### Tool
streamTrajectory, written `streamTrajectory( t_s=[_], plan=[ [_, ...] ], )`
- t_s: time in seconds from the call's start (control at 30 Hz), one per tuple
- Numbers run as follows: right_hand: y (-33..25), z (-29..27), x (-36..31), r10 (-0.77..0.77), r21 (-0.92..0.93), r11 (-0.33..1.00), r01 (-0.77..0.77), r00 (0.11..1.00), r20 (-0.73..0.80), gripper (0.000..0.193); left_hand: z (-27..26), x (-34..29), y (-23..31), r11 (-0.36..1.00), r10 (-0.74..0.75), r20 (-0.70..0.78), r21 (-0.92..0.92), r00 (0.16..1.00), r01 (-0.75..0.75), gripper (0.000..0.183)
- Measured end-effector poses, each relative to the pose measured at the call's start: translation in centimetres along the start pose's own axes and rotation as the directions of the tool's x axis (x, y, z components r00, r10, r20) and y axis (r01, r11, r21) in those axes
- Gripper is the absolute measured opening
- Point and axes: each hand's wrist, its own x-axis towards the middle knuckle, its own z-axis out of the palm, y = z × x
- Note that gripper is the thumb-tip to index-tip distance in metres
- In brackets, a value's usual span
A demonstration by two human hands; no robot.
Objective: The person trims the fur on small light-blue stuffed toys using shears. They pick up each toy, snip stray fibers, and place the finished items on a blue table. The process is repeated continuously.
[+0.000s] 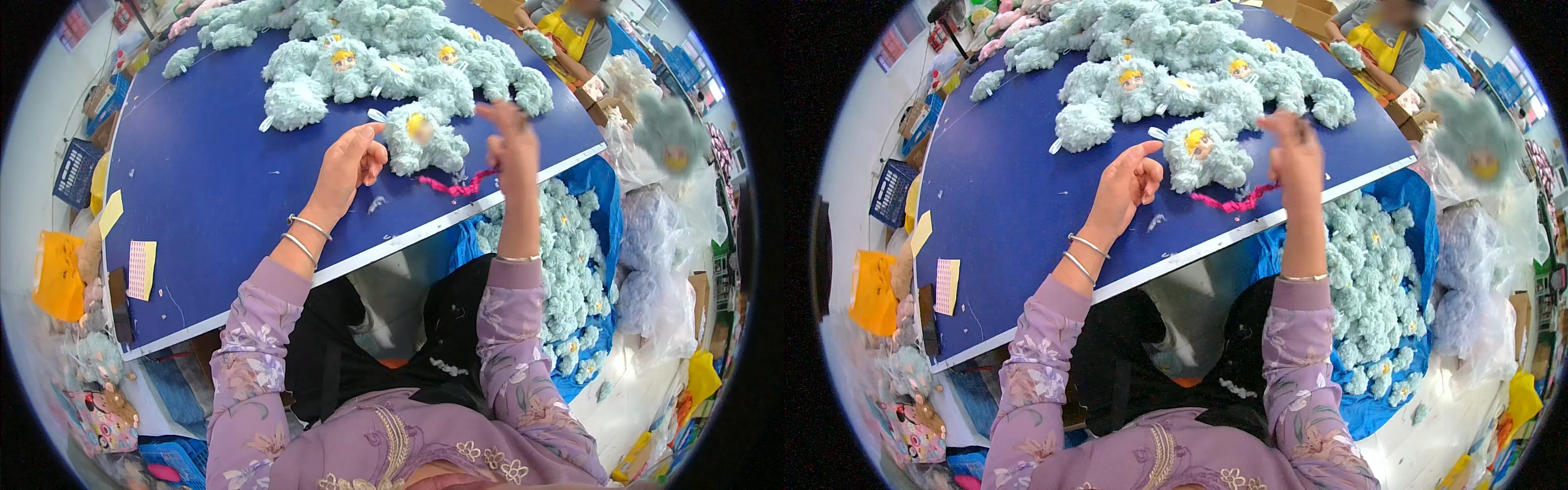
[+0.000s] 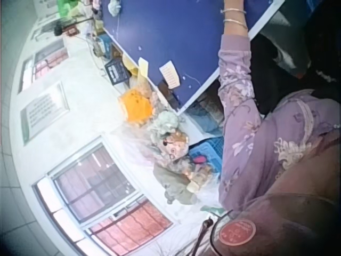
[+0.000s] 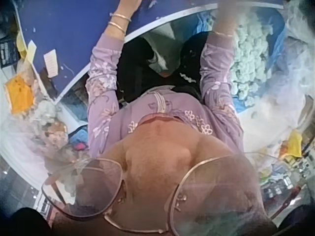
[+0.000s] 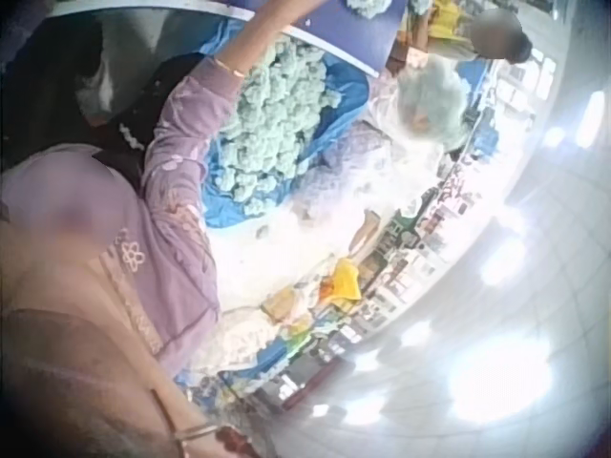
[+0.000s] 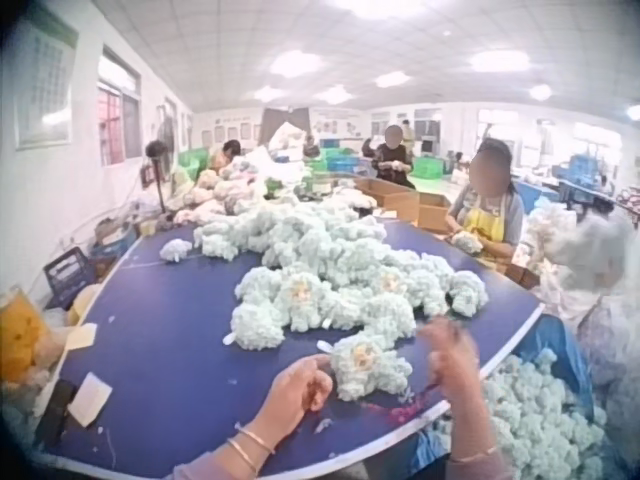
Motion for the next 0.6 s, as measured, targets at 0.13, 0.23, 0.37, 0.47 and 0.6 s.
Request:
streamTrajectory(
  t_s=[0.13,0.23,0.37,0.47,0.6],
  plan=[
    [3.3,2.8,-0.9,0.070,-0.513,0.858,0.029,0.983,0.172,0.066,-0.1,-0.2,-0.8,0.984,0.049,-0.074,0.176,0.996,-0.035,0.039],
    [2.6,4.7,-1.4,0.124,-0.471,0.882,0.003,0.963,0.239,0.059,0.4,-0.3,-0.8,0.928,0.090,-0.104,0.369,0.991,-0.045,0.038],
    [0.7,5.3,-2.3,0.283,-0.373,0.914,-0.160,0.909,0.306,0.039,-0.1,0.3,-2.0,0.898,0.301,-0.156,0.378,0.941,-0.225,0.047],
    [1.0,5.9,-3.1,0.147,-0.245,0.968,-0.057,0.919,0.366,0.034,0.0,0.3,-1.7,0.911,0.328,-0.274,0.346,0.904,-0.225,0.045],
    [0.0,6.5,-4.1,0.257,-0.132,0.966,-0.222,0.864,0.432,0.036,0.3,-0.7,-0.3,0.973,0.174,-0.125,0.176,0.977,-0.151,0.039]
  ],
)
